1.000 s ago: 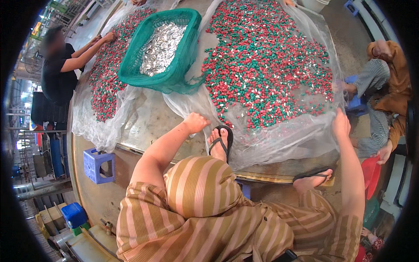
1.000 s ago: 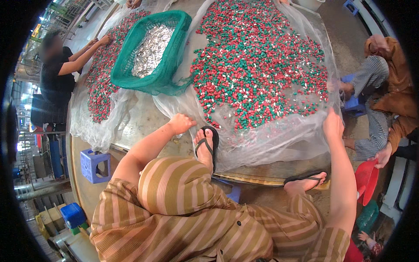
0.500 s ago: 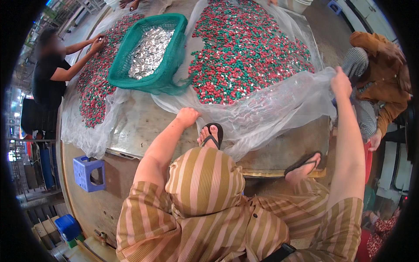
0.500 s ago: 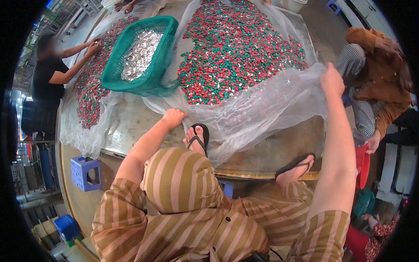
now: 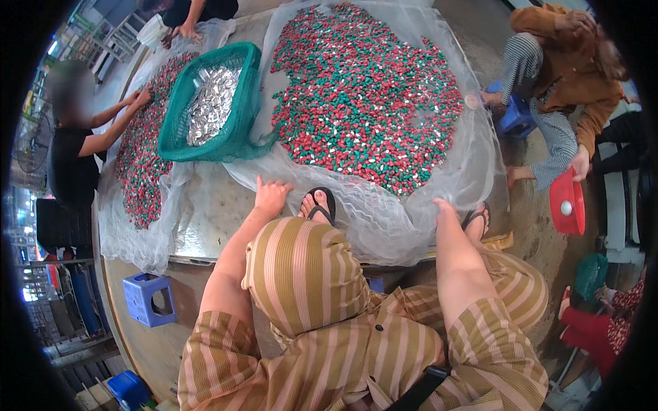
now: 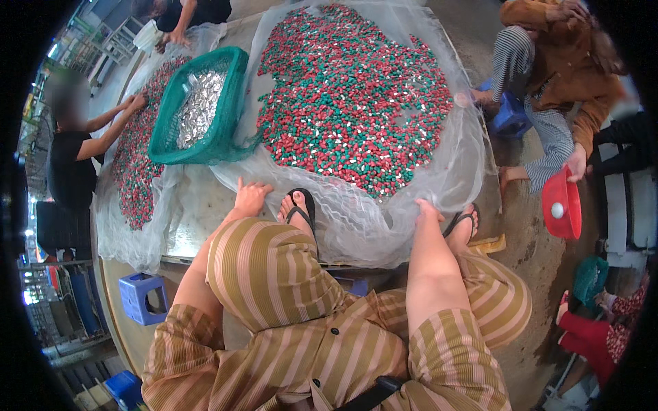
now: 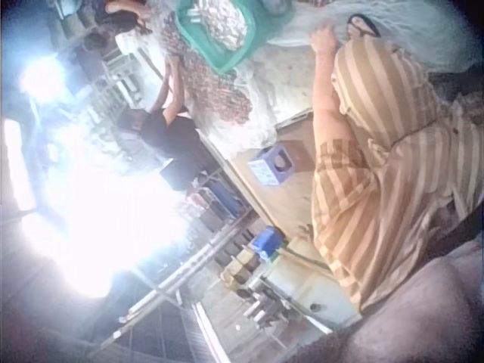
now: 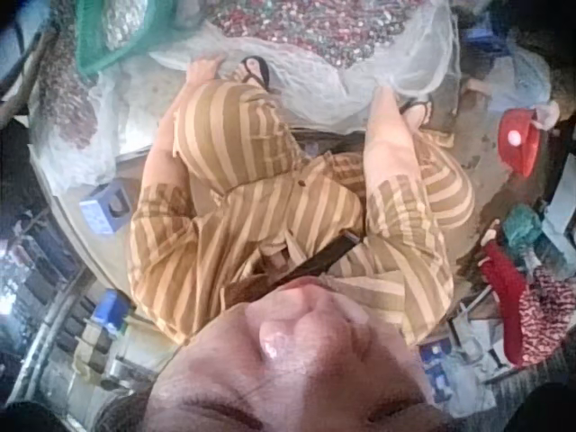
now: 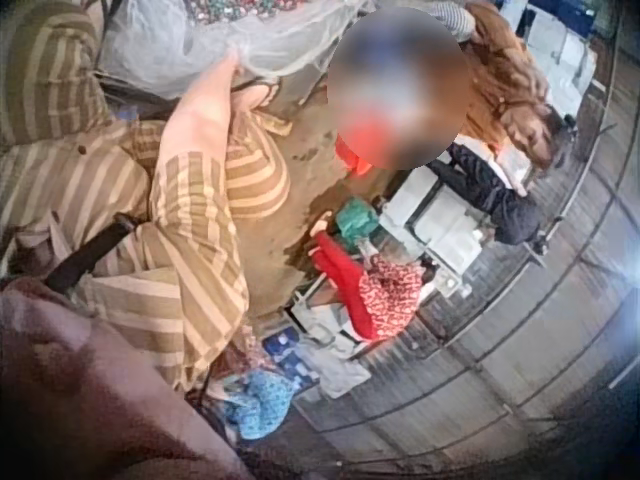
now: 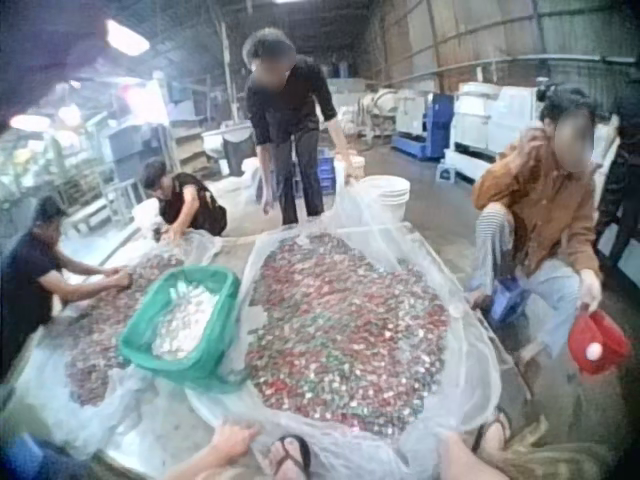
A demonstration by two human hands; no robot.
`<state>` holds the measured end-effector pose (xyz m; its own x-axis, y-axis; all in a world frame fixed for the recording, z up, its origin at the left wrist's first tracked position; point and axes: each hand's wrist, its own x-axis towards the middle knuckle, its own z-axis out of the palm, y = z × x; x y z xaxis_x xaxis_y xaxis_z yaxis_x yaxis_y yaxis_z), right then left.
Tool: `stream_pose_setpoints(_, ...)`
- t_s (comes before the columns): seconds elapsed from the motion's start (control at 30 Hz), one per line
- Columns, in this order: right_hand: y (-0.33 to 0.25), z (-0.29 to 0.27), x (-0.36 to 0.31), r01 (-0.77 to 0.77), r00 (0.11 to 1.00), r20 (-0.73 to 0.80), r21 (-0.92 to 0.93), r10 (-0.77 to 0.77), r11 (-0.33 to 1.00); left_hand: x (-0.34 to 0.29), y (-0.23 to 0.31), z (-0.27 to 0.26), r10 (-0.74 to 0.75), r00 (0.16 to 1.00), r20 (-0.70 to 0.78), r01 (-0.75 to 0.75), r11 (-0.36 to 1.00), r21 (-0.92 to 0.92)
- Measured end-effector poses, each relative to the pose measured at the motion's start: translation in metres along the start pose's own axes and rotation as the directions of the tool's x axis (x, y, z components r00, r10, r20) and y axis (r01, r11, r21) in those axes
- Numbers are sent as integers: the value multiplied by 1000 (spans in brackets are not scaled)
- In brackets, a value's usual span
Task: The person sorts small metal tags from a pile on the floor into a mesh bag and then helps other workers lift and move the large plastic sheet to consolidate the tags.
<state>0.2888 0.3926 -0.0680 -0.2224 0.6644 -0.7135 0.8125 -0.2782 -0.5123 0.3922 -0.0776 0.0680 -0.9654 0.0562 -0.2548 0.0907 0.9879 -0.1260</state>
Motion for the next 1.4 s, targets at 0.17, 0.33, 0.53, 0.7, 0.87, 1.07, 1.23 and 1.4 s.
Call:
stream_pose_setpoints(0.17,-107,-8,14,-11,879,414,515,-237,857,36,-29,-24,-293,916,-273,276,956,-102)
stream_pose_setpoints(0.33,-303,-50,-126,356,624,365,654,-691,668,79,-131,-170,-562,683,-466,230,771,-593)
stream_pose_setpoints(0.53,-361,-128,-318,707,98,306,649,-947,282,43,-133,-301,-647,446,-618,66,713,-698)
stream_pose_setpoints(0.7,-332,-201,-339,809,-73,321,573,-944,132,10,-64,-212,-250,760,-600,-533,288,-795)
stream_pose_setpoints(0.87,-315,-194,-298,408,-1,350,855,-937,319,-12,-3,-114,265,899,-350,-419,280,-864)
stream_pose_setpoints(1.07,-297,-200,-187,288,390,601,641,-698,712,-3,-17,-84,306,951,-39,-120,252,-960)
stream_pose_setpoints(1.23,-232,-157,-192,329,634,727,54,-263,943,38,-83,-45,-738,627,-251,428,594,-681)
stream_pose_setpoints(1.4,-220,-106,-173,563,598,795,-324,-104,761,53,-76,13,-523,550,651,563,-344,-752)
